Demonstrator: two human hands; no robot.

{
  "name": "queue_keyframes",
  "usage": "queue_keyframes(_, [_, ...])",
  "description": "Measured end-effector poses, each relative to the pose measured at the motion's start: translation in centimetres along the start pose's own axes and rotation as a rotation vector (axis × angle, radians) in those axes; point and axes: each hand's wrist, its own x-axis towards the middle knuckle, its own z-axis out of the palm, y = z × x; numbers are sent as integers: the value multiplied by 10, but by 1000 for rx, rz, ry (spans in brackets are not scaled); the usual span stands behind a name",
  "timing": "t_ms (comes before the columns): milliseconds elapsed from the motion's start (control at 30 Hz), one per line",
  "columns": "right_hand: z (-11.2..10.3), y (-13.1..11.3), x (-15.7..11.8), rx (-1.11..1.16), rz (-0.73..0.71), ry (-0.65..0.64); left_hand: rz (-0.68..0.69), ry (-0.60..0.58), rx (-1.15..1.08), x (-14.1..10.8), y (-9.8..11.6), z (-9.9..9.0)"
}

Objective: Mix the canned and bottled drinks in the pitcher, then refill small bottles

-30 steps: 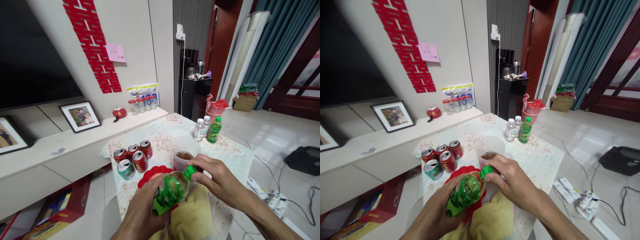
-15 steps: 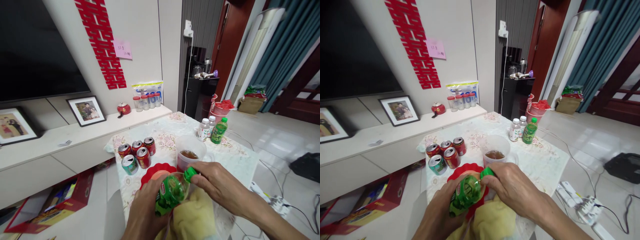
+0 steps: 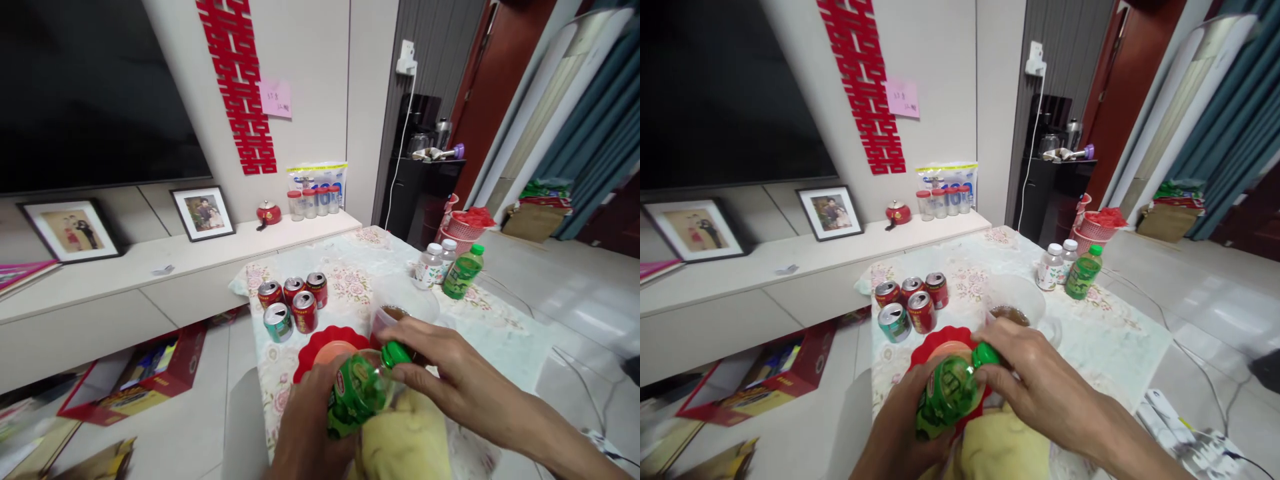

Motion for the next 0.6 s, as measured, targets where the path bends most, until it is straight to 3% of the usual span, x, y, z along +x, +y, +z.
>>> queue_keyframes(100, [-5, -5, 11, 3, -50, -2, -24, 37, -40, -3, -7, 6])
queue_keyframes(267, [-30, 0, 50, -162, -105, 147, -115, 370, 43, -8, -28, 13])
queue_keyframes(333, [-36, 8, 72, -278, -97, 186, -157, 442, 40, -12, -40, 16])
queue_keyframes(433, [-32, 21, 108, -462, -28, 97, -148, 461, 31, -24, -62, 27])
queue_keyframes(600, [5, 36, 155, -594, 38, -117, -67, 436, 59, -50, -94, 45])
